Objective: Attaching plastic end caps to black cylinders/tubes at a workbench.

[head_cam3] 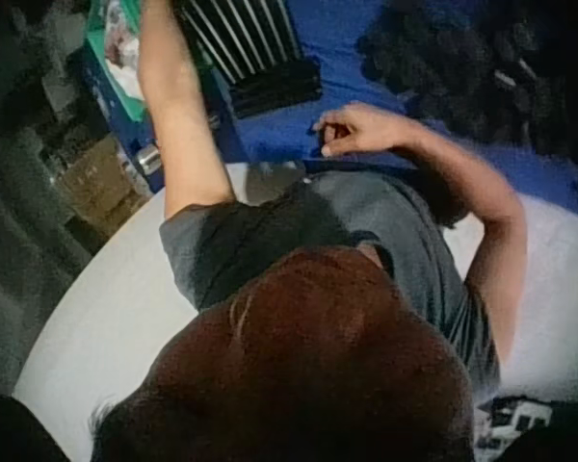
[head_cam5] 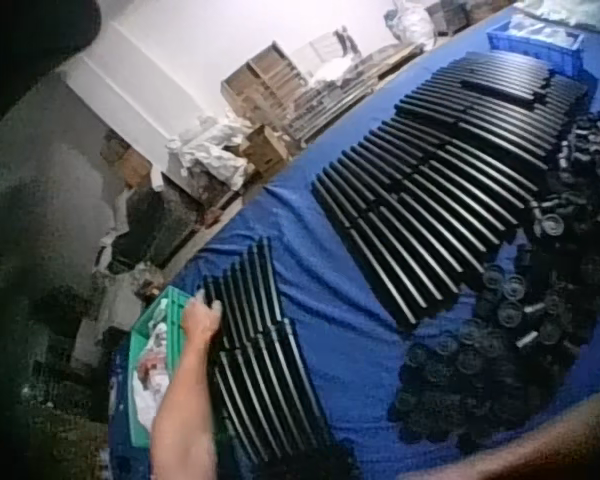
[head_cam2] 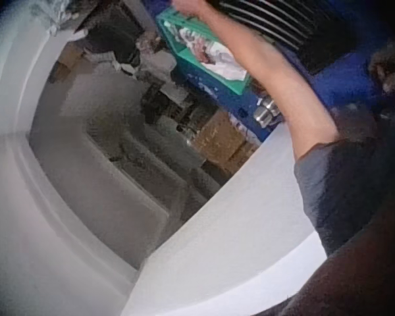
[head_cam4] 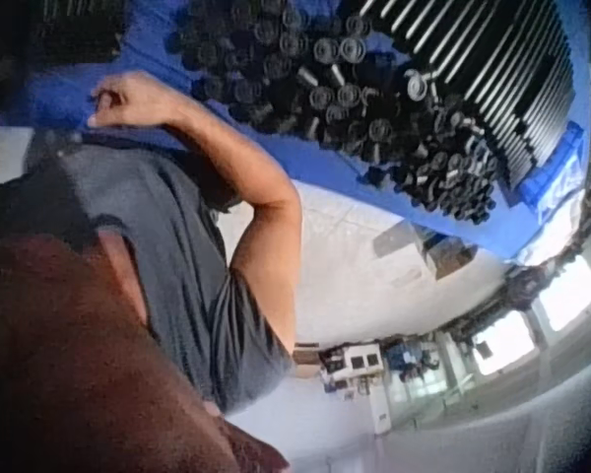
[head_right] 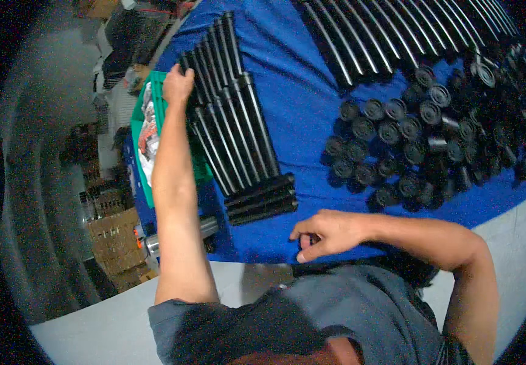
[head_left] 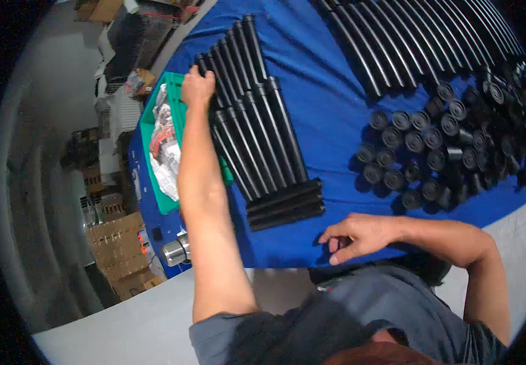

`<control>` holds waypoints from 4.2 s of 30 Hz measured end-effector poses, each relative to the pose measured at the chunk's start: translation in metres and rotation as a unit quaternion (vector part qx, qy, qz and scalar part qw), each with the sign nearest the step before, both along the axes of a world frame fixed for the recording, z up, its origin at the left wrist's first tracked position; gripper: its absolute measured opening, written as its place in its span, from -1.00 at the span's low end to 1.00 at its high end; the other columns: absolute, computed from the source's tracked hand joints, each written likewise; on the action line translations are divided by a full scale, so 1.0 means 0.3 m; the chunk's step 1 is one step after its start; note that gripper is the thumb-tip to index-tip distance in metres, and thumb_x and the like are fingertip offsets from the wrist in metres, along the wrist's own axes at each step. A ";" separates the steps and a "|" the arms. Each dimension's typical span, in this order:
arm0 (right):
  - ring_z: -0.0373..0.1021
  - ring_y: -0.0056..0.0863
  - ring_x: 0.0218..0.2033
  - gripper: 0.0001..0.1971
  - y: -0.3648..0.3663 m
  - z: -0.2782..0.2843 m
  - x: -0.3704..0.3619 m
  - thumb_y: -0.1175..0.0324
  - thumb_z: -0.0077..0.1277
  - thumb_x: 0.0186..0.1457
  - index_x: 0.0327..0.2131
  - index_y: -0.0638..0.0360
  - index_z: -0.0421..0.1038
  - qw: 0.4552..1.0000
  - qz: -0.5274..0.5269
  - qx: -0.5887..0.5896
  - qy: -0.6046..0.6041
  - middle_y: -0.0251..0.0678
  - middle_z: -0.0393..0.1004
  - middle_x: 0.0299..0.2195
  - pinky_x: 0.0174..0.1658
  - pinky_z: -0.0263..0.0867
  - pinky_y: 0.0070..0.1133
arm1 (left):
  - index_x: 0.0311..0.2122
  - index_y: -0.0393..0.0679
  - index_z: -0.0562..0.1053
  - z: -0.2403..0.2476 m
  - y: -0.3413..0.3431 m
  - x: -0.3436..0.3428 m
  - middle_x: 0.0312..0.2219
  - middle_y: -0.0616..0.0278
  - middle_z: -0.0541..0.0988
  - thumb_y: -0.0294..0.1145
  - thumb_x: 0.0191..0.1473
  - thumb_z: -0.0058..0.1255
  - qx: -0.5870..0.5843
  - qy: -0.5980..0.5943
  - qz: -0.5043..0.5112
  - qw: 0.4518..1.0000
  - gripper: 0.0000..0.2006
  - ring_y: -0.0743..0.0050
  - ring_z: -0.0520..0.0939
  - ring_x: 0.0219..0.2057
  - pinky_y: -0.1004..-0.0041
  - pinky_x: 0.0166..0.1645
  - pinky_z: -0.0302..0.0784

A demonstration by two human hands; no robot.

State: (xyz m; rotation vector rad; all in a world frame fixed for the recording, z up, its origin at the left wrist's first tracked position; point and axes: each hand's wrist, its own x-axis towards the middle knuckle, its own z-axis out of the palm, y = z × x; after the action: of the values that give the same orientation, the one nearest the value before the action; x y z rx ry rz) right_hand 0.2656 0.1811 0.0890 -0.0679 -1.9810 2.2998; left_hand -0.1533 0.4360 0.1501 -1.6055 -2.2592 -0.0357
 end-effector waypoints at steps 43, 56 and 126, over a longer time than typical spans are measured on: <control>0.31 -0.65 -0.67 -0.73 -0.026 0.011 0.002 0.19 0.13 0.07 -0.49 0.23 0.51 0.996 0.087 0.037 0.002 -0.43 0.42 -0.67 -0.58 0.22 -0.59 | 0.07 -0.25 0.36 -0.128 -1.399 0.729 -0.02 -0.01 0.42 -0.49 0.02 0.02 0.023 -0.183 -0.167 0.969 -0.55 -0.03 0.37 0.11 -0.04 0.25 0.10; 0.28 -0.68 -0.66 -0.72 -0.023 0.021 0.000 0.19 0.13 0.07 -0.49 0.25 0.48 0.997 0.065 0.041 0.004 -0.43 0.39 -0.68 -0.57 0.17 -0.59 | -0.06 -0.13 0.46 -0.119 -1.429 0.606 -0.18 0.07 0.52 -0.56 -0.13 -0.01 -0.037 -0.150 -0.150 0.977 -0.58 0.06 0.51 -0.10 0.08 0.18 0.27; 0.40 -0.62 -0.60 -0.76 -0.038 0.029 -0.003 0.30 0.14 0.05 -0.31 0.30 0.45 0.979 0.190 0.001 -0.070 -0.34 0.47 -0.54 -0.56 0.37 -0.63 | 0.01 -0.22 0.40 -0.133 -1.444 0.595 -0.14 0.05 0.47 -0.63 -0.10 -0.07 -0.047 -0.118 -0.142 0.982 -0.54 0.02 0.46 -0.06 0.08 0.11 0.34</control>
State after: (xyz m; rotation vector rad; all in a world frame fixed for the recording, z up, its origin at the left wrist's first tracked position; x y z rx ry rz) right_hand 0.2648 0.1696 0.0977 0.1671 -2.2319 2.5828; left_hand 0.0252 0.0029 0.1102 -2.0611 -2.2066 -0.2067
